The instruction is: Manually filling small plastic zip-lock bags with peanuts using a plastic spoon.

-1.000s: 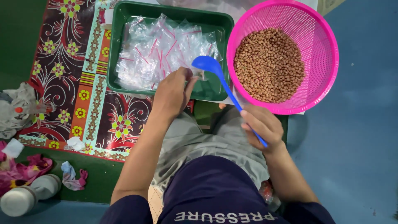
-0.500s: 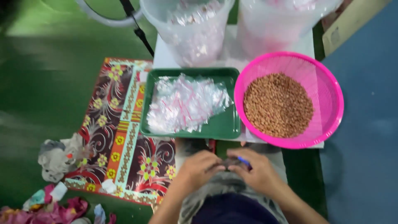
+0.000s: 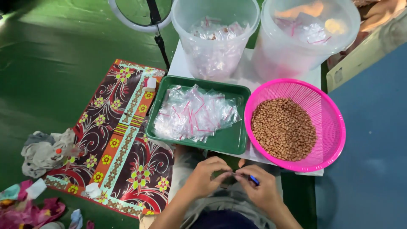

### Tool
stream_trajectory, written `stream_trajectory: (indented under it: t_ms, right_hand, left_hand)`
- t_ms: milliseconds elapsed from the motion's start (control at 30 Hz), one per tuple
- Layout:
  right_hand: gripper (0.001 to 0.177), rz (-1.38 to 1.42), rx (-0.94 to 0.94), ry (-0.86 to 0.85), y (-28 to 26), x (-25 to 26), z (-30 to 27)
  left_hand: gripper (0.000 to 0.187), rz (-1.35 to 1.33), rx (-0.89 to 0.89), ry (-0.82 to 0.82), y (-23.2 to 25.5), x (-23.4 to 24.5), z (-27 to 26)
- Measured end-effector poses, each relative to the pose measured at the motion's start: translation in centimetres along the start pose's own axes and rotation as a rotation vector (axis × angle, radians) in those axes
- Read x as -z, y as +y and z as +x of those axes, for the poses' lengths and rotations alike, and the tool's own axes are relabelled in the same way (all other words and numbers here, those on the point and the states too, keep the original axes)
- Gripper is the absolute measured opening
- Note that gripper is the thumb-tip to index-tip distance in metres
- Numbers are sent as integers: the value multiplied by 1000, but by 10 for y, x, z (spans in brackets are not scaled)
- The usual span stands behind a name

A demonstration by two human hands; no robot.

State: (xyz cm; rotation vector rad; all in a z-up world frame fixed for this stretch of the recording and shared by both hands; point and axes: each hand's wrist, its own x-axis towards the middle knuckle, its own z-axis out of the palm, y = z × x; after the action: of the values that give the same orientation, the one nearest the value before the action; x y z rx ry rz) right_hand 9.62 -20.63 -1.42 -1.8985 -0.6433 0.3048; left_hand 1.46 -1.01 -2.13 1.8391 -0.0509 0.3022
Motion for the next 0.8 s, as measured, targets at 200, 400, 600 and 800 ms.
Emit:
stream_trajectory:
  t_ms: [200,400,600,800]
  right_hand:
    - [11,-38,107,-3,-6,-3,-2]
    - [14,-55,98,10,-1,-6,-2]
    - [13,85,-31,-111,20,2,2]
    - [39,223,-191,31,38,2,-4]
  left_hand:
    - [16,2,-6,12,-7,-15,-7]
    - [17,20,73,70,-11,-18,-12]
    - [15,-25,76,-24,-13,-8,-12]
    - [13,-68,159,89,-18,12,1]
